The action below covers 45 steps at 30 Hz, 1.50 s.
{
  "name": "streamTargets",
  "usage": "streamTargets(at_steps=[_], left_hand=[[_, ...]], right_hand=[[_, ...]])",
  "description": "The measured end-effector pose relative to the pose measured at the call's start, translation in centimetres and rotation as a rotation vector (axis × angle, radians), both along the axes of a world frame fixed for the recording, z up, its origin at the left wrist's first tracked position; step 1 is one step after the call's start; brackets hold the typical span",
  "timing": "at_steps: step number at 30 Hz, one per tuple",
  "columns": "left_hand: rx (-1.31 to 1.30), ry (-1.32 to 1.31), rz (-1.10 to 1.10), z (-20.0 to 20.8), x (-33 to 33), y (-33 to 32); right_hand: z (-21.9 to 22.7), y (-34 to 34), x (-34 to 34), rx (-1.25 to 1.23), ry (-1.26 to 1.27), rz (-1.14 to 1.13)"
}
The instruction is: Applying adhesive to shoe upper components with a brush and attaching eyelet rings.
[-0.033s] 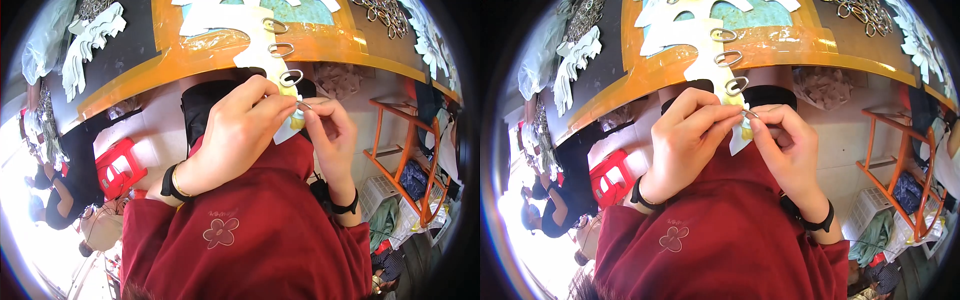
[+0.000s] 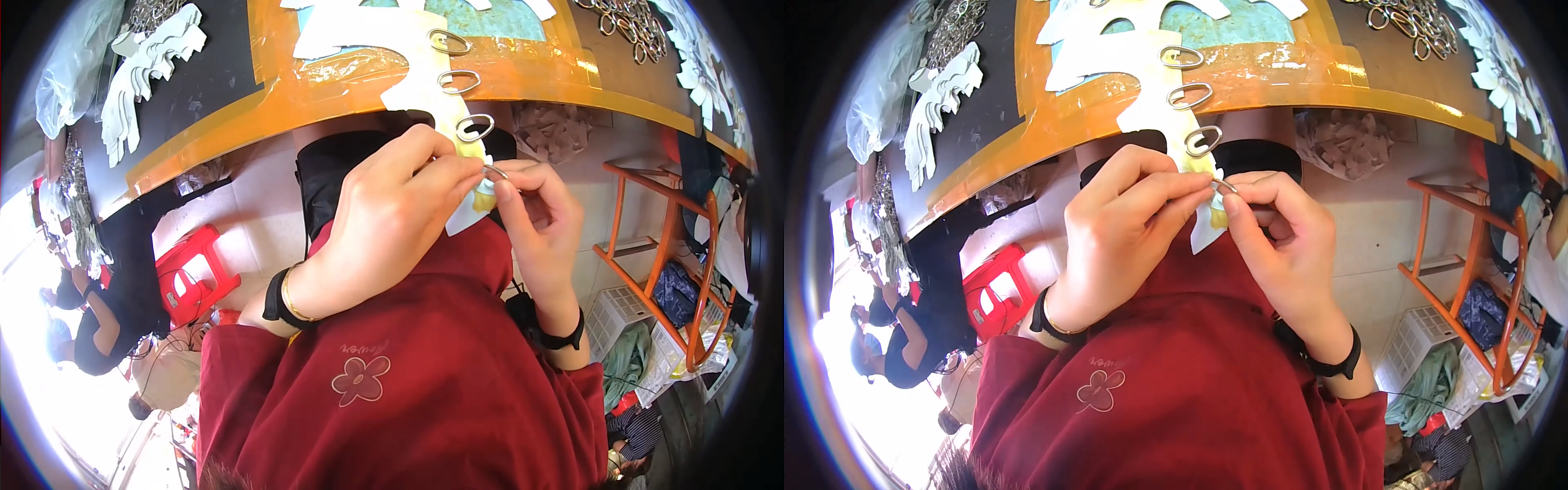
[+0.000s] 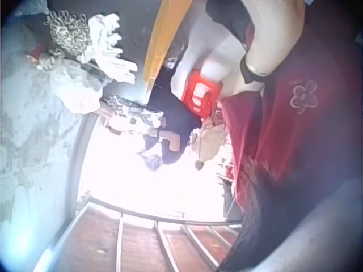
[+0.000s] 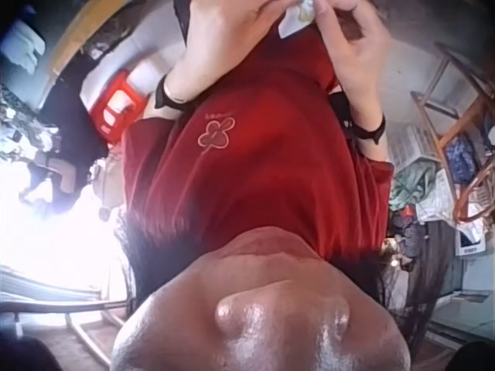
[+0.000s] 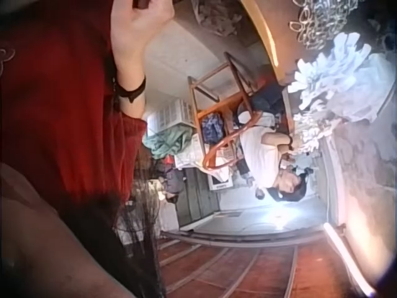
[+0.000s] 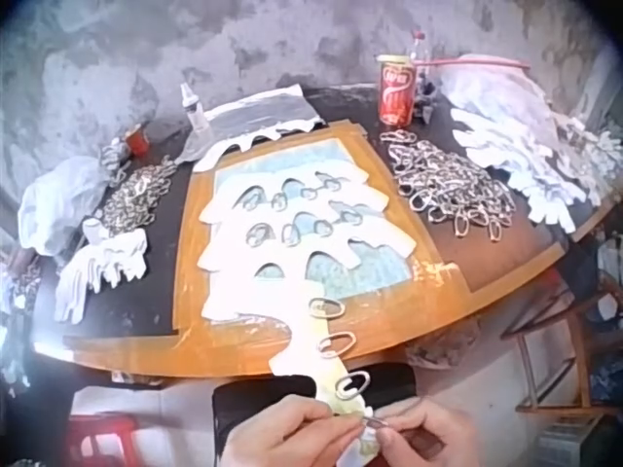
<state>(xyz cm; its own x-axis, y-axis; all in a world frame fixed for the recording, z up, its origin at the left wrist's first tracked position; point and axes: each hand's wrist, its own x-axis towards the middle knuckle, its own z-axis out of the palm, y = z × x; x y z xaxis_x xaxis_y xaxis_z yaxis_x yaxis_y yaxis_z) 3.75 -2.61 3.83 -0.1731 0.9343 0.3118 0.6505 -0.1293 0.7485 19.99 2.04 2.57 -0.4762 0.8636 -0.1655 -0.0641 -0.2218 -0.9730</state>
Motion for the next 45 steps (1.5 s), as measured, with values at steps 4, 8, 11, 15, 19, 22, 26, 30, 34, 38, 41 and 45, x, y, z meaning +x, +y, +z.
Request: streamTargets(at_steps=[4,8,11,15,19,22,26,30,34,38,41,45], left_hand=[[-0.011,-0.018,0.035,0.4,0.4,-0.1],[-0.006,0.017,0.029,0.4,0.4,0.0],[-0.022,-0.005,0.058,0.5,0.7,0.1],[0.158,0.02,-0.035,-0.4,0.2,0.4],[0.283,0.071,-0.064,-0.5,-0.6,-0.2],[0.167,-0.012,-0.025,-0.5,-0.6,-0.2],[0.138,-0.099,-0.022,-0.9,0.2,-0.1],[0.119,-0.214,-0.065,-1.1,0.2,-0.1],[-0.033,-0.326,-0.089,-0.2,-0.2,-0.1],[-0.162,-0.33,-0.087,0.6,-0.5,0.1],[-0.156,-0.244,-0.093,0.6,-1.1,0.3],[-0.124,-0.213,-0.127,1.3,-1.2,0.5]], right_hand=[[-0.1,-0.2,-0.4,0.123,-0.005,-0.016],[-0.6,-0.1,-0.4,0.236,-0.01,-0.009],[-0.5,-0.1,-0.7,0.27,-0.05,-0.022],[0.5,0.5,-0.6,0.079,-0.029,-0.04],[0.5,1.3,-0.6,-0.178,0.116,-0.007],[0.5,1.5,-1.2,-0.259,0.146,-0.031],[0.9,1.8,-1.1,-0.306,0.167,-0.01],[0.4,1.7,-0.8,-0.279,0.14,-0.001],[0.3,1.7,-0.6,-0.203,0.14,-0.007],[0.1,1.2,-0.8,-0.126,0.183,-0.049],[0.5,1.2,-0.7,-0.094,0.161,-0.011],[0.5,1.0,-0.9,-0.051,0.143,0.002]])
